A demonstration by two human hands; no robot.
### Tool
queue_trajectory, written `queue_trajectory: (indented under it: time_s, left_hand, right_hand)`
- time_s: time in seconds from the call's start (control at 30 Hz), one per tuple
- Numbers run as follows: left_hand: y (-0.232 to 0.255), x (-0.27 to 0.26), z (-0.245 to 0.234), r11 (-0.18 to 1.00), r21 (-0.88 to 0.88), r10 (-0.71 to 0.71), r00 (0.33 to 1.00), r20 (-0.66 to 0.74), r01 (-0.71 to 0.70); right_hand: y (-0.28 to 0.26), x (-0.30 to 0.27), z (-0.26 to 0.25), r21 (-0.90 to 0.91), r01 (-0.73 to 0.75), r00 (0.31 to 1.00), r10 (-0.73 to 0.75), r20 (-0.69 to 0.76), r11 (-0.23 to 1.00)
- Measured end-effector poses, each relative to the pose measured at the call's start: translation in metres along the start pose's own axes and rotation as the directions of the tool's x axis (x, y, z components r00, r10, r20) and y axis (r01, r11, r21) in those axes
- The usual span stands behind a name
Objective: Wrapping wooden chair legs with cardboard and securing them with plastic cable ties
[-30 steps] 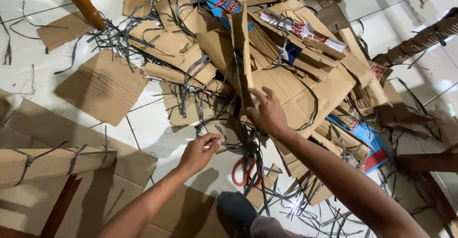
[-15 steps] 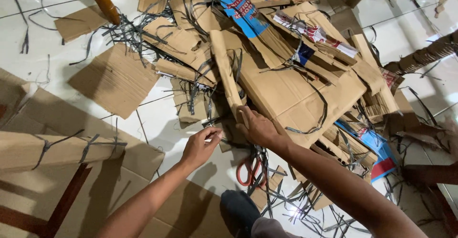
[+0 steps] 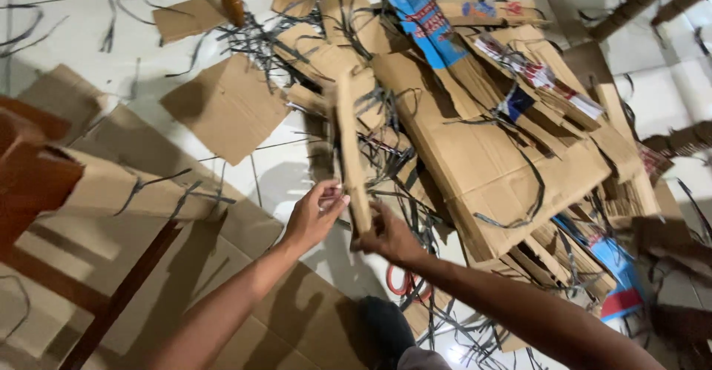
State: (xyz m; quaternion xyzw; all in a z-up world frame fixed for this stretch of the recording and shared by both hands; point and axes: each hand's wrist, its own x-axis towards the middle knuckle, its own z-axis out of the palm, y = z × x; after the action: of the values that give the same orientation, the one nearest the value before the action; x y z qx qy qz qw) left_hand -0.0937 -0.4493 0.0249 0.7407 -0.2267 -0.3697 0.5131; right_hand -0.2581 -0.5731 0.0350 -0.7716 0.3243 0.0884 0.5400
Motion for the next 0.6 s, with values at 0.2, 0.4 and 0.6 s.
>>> queue_trajectory:
  time_s: [0.2,0.4,0.6]
  left_hand:
    - [-0.01,-0.007,-0.023,0.991,-0.043,-0.125,0.992,-0.034,0.123]
    - [0.003,-0.028,-0.05,0.979,-0.12,-0.172,0.984,-0.054,0.164]
    - [0.014,-0.082,-0.066,0.929,-0.37,-0.051,0.997,-0.052,0.028]
  right_hand:
    - [-0.01,-0.007,0.021,-0.29,0.074,0.99,-0.036,0.135,0.954]
    - [-0.054,-0.019,0.029,-0.233,0.272,0.942,-0.209,0.262,0.934]
    - [-0.054,0.024,0.051,0.188,0.249,0.874,-0.304,0.38,0.95]
